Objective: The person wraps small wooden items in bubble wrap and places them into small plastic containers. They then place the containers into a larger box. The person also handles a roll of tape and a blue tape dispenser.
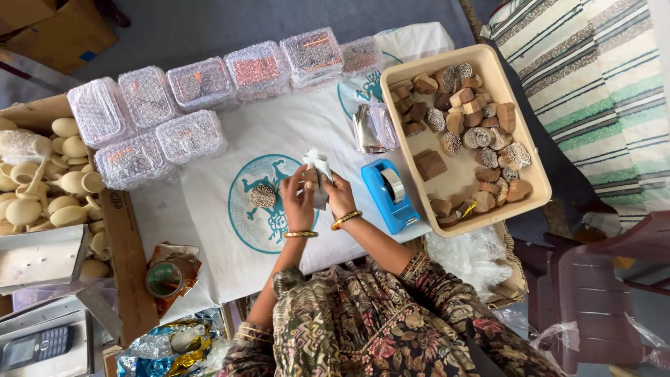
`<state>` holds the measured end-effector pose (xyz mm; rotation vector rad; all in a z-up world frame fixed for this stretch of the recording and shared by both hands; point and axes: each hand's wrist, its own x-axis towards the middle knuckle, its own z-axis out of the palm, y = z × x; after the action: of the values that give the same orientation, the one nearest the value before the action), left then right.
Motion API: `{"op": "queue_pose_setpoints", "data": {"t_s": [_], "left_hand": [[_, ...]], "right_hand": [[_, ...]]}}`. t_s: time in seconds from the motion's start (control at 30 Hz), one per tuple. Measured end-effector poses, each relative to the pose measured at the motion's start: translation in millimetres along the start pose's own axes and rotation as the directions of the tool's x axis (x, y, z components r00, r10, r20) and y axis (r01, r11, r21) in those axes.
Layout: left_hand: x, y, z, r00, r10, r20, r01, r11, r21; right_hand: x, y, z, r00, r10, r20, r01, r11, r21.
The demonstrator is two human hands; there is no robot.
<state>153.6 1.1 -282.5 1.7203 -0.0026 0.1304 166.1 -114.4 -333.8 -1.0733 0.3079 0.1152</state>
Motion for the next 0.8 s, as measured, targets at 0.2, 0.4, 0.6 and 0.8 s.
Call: {"op": "queue_pose_setpoints", "data": {"t_s": [0.2,0.4,0.6,0.8], "left_hand": [[-5,19,-1,0.969,0.238,-0.071,-0.197,0.91,0.365],[6,16,-14,0.952,-0.161,0.26,0.227,0.942,-0.249],[1,-9,-3,0.987,-0.146,-0.063,0.145,0.989,-0.017],[-4,-26,-1,0.946,-0.323,0.038,0.321,0.911,-0.26]], "right_hand": [[10,18,-17,0.999,-0.038,0.028,0.04,0.997,-0.07],[-8,-3,-10,0.999,-0.046,0.028,0.045,0.998,0.032],[-24,-27,5,0.966,-0.259,0.017,0.257,0.948,-0.19],[-31,-15,2,0.989,-0.12,0.084,0.131,0.982,-0.137]]}}
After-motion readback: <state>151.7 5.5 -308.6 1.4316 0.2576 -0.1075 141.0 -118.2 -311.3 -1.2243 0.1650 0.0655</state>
